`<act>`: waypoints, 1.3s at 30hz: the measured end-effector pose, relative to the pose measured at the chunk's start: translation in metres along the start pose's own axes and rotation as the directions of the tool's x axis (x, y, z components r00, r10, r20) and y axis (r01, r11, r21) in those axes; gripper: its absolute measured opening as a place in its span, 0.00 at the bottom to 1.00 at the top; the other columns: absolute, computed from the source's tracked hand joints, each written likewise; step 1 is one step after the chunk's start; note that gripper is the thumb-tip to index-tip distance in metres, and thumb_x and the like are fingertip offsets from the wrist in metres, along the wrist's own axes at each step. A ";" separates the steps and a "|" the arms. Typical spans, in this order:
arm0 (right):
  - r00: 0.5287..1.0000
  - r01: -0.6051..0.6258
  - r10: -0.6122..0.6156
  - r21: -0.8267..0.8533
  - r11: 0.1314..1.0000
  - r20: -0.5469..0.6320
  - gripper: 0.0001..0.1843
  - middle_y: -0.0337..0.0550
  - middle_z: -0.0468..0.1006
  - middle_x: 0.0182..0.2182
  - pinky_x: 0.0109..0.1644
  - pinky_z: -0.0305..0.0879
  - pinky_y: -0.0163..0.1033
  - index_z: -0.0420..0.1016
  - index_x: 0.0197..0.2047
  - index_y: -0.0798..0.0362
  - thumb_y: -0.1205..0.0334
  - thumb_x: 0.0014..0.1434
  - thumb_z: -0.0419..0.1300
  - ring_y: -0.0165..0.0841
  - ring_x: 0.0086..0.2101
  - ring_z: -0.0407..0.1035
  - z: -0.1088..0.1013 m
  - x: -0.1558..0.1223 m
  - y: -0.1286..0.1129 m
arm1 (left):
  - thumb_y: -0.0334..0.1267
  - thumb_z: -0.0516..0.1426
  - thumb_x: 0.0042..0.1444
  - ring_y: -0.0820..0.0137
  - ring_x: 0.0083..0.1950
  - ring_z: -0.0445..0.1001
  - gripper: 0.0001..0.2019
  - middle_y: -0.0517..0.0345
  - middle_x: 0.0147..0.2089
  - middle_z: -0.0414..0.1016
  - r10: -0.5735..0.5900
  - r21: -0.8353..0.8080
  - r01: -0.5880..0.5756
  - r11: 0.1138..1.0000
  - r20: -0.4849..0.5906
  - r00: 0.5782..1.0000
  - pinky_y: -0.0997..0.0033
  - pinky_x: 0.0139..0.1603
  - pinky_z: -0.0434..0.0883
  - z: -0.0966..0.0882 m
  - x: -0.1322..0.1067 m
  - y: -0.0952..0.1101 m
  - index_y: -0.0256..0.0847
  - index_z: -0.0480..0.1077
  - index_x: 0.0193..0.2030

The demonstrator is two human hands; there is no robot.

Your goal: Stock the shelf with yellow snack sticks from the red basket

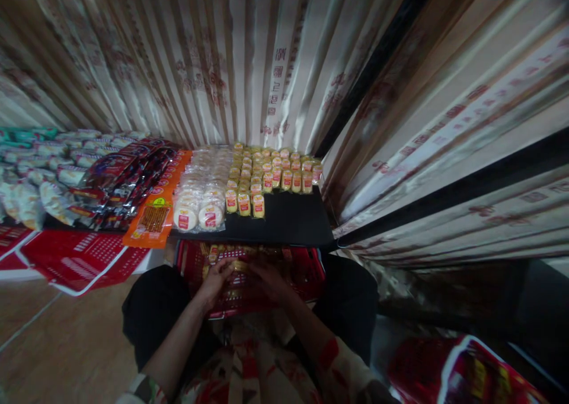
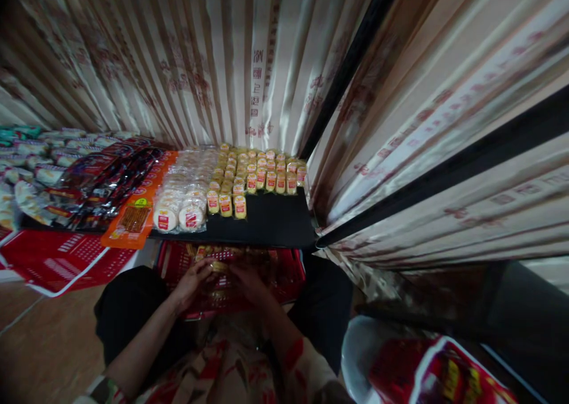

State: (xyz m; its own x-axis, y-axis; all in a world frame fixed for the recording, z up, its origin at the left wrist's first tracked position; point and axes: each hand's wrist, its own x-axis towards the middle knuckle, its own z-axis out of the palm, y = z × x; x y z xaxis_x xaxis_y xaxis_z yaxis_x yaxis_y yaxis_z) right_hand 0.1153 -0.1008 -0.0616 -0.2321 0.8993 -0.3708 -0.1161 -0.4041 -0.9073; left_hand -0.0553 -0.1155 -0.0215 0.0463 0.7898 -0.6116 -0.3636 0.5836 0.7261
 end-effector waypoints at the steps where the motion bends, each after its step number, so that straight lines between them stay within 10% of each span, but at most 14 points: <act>1: 1.000 -0.018 0.019 0.033 0.999 -0.019 0.16 0.42 0.77 0.32 0.40 0.67 0.40 0.74 0.29 0.52 0.47 0.45 0.63 0.35 0.35 0.71 0.003 0.000 -0.002 | 0.46 0.69 0.32 0.74 0.33 0.72 0.25 0.58 0.35 0.76 0.017 -0.005 -0.017 1.000 -0.001 1.000 0.76 0.36 0.68 0.001 -0.001 0.004 0.38 0.73 0.39; 7: 0.987 -0.069 0.082 0.099 0.993 -0.137 0.16 0.37 0.74 0.27 0.36 0.64 0.37 0.72 0.28 0.53 0.50 0.40 0.67 0.31 0.30 0.68 0.012 -0.005 -0.022 | 0.39 0.66 0.34 0.76 0.34 0.71 0.19 0.58 0.37 0.75 0.062 -0.050 -0.064 0.997 -0.030 0.998 0.77 0.36 0.67 0.011 -0.006 0.025 0.39 0.75 0.37; 21: 0.946 0.236 -0.274 -0.215 0.948 -0.171 0.18 0.45 0.75 0.42 0.47 0.68 0.41 0.68 0.43 0.52 0.57 0.48 0.62 0.36 0.42 0.71 0.003 -0.020 -0.039 | 0.38 0.60 0.42 0.70 0.39 0.73 0.19 0.53 0.43 0.77 0.159 0.042 -0.160 0.986 0.019 0.987 0.73 0.40 0.68 0.043 -0.003 0.046 0.38 0.74 0.43; 33: 0.787 0.338 -0.588 -0.666 0.665 -0.188 0.13 0.44 0.75 0.39 0.43 0.67 0.36 0.72 0.45 0.51 0.61 0.55 0.59 0.32 0.39 0.71 -0.033 -0.034 -0.082 | 0.44 0.56 0.44 0.72 0.33 0.71 0.19 0.55 0.39 0.77 0.258 0.285 -0.299 0.911 0.173 0.950 0.74 0.35 0.66 0.112 0.011 0.071 0.38 0.74 0.43; 39: 0.600 0.284 -0.752 -0.806 0.520 -0.273 0.13 0.46 0.76 0.36 0.44 0.66 0.40 0.72 0.44 0.54 0.59 0.56 0.57 0.36 0.38 0.70 -0.056 -0.018 -0.093 | 0.44 0.56 0.46 0.69 0.37 0.72 0.17 0.56 0.39 0.77 0.331 0.347 -0.392 0.852 0.225 0.917 0.72 0.38 0.68 0.152 0.032 0.082 0.39 0.74 0.40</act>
State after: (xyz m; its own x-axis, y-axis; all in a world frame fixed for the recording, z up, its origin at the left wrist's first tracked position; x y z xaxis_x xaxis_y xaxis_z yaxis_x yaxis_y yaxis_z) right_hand 0.1844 -0.0698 0.0184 0.2118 0.8893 0.4053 0.6516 0.1806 -0.7367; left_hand 0.0576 -0.0136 0.0666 0.1312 0.9594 -0.2498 -0.0052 0.2526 0.9676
